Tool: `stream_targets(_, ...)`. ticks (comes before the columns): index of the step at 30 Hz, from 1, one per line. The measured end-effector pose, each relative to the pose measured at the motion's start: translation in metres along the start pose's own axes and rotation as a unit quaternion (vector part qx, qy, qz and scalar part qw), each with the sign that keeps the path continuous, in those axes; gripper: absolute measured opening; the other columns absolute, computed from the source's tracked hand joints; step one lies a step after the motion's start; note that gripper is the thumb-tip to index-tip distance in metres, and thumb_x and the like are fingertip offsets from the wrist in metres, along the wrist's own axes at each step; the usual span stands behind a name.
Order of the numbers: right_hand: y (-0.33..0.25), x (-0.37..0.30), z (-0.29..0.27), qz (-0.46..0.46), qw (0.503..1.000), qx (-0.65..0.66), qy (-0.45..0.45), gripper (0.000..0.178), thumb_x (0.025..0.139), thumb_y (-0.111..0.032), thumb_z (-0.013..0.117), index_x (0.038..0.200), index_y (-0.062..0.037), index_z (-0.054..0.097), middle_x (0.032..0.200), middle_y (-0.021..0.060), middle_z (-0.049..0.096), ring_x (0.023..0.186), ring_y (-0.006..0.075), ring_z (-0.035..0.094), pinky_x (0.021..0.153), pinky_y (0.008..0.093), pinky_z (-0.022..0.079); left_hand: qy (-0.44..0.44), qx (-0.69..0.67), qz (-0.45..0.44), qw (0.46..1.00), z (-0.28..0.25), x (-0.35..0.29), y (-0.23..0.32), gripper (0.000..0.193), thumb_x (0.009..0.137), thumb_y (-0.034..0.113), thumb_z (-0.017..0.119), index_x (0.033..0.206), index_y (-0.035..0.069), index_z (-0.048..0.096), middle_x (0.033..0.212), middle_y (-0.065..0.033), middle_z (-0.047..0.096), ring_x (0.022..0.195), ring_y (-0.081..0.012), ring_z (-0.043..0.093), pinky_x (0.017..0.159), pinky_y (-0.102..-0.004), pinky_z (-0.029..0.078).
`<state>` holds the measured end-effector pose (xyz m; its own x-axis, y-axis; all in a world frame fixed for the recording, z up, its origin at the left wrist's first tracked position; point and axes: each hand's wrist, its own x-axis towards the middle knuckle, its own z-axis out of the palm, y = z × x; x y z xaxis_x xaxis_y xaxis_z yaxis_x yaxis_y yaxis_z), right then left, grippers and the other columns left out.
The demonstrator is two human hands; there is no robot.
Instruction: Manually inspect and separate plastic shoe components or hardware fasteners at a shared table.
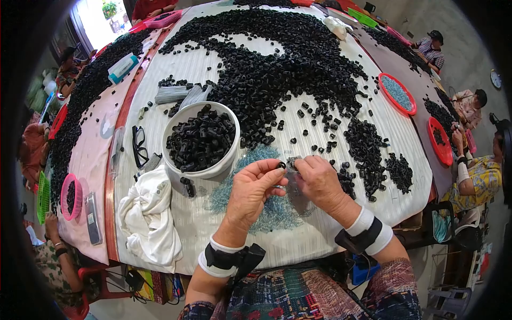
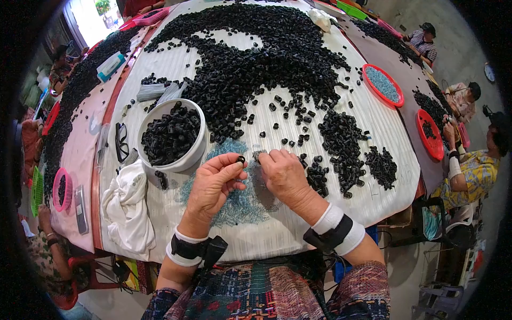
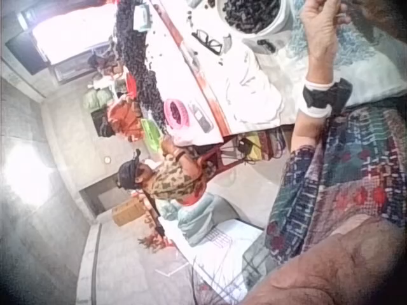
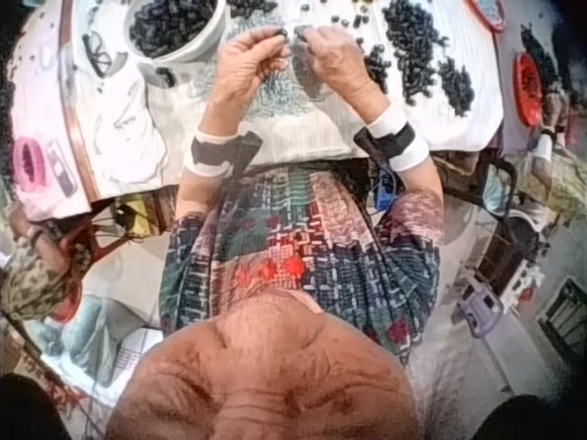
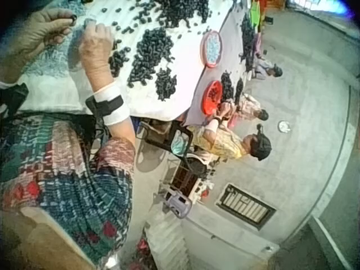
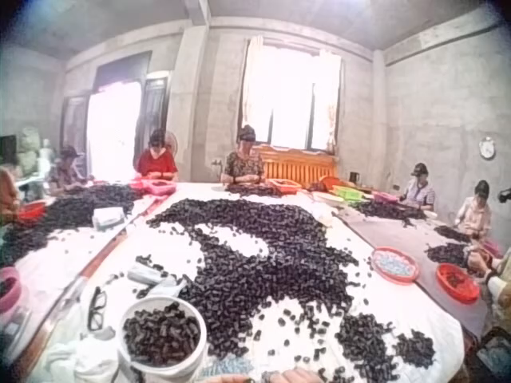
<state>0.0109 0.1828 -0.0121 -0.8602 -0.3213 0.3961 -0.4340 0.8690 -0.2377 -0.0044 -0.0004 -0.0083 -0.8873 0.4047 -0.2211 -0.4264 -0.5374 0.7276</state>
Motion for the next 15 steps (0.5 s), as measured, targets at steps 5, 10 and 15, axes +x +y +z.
stream_targets(5,-0.003,0.0,0.002,0.029,0.999,-0.005,-0.024,0.028,0.067,-0.002,0.063,0.093,-0.0061,0.054,0.079,0.0108,0.054,0.072,0.0317,0.057,0.064,0.0409,0.047,-0.001,0.007,0.003,1.0,-0.001,0.0,-0.001,0.021,0.087,0.005,0.062,0.107,-0.001,0.057,0.096,-0.0141,0.066,0.074,-0.0168,0.067,0.056,-0.0252,0.057)
stream_targets(10,-0.002,0.007,-0.018,0.109,0.979,0.171,0.023,0.028,0.074,0.003,0.061,0.101,-0.0023,0.055,0.081,0.0097,0.058,0.072,0.022,0.062,0.065,0.0332,0.051,-0.004,0.046,-0.004,0.999,0.004,-0.002,0.0,0.022,0.087,0.005,0.063,0.107,-0.001,0.057,0.096,-0.0148,0.067,0.074,-0.0174,0.067,0.056,-0.0249,0.056)
stream_targets(15,-0.023,0.02,-0.04,0.169,0.871,0.454,0.086,0.028,0.081,0.006,0.062,0.108,0.0032,0.054,0.092,0.0038,0.06,0.085,0.0091,0.058,0.075,0.0222,0.048,-0.027,0.04,-0.002,0.999,0.006,-0.006,0.002,0.022,0.086,0.005,0.064,0.106,-0.003,0.058,0.095,-0.0155,0.067,0.075,-0.0183,0.068,0.057,-0.0256,0.056)
